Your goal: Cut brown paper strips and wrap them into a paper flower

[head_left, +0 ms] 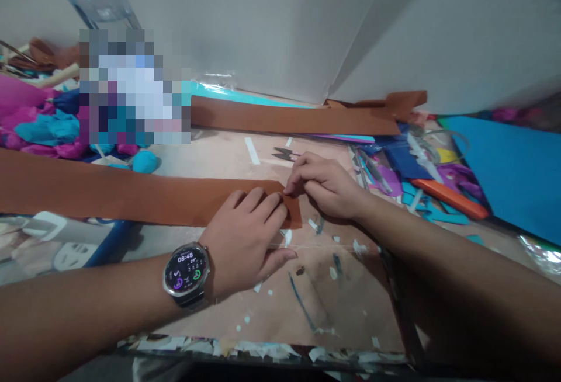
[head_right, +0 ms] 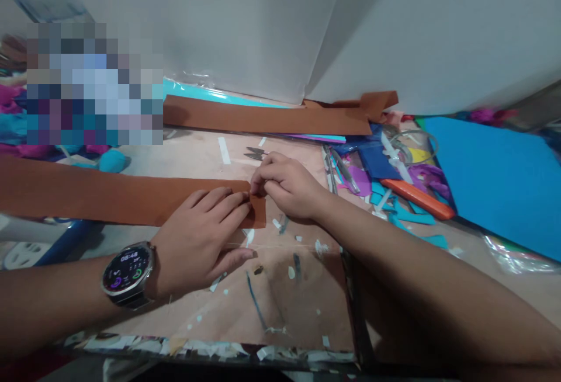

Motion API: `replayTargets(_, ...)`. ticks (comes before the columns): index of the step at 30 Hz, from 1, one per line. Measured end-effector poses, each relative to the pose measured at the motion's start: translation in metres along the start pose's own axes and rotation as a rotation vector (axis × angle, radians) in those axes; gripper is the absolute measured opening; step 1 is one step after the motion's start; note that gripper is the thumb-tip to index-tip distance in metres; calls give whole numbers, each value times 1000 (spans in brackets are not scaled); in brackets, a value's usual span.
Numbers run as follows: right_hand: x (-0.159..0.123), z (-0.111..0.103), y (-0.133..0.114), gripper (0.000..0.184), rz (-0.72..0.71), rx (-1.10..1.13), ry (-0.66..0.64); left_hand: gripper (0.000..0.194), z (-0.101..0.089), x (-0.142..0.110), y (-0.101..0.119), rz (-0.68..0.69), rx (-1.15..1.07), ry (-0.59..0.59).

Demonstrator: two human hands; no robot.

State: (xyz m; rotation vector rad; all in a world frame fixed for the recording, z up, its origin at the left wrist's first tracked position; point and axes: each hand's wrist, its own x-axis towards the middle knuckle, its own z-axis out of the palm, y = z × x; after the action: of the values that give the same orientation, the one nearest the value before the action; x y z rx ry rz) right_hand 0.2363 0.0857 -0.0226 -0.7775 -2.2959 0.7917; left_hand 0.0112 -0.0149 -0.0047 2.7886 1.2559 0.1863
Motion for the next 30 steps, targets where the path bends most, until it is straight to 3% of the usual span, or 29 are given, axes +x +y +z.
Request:
replayTargets(11,2,-4,1,29,-54,-122,4,61,1,1,1,-2,10,-4)
replayTargets(15,6,-11,5,43,-207,-170,-122,62,-2,1,1,-7,8,-25)
replayTargets(18,6,-15,7,48,-235,-145,-186,63,-3,0,2,-5,9,-27)
replayTargets(30,7,-13,10,22,-238,-88,-141,66,3,0,1,-11,13,4)
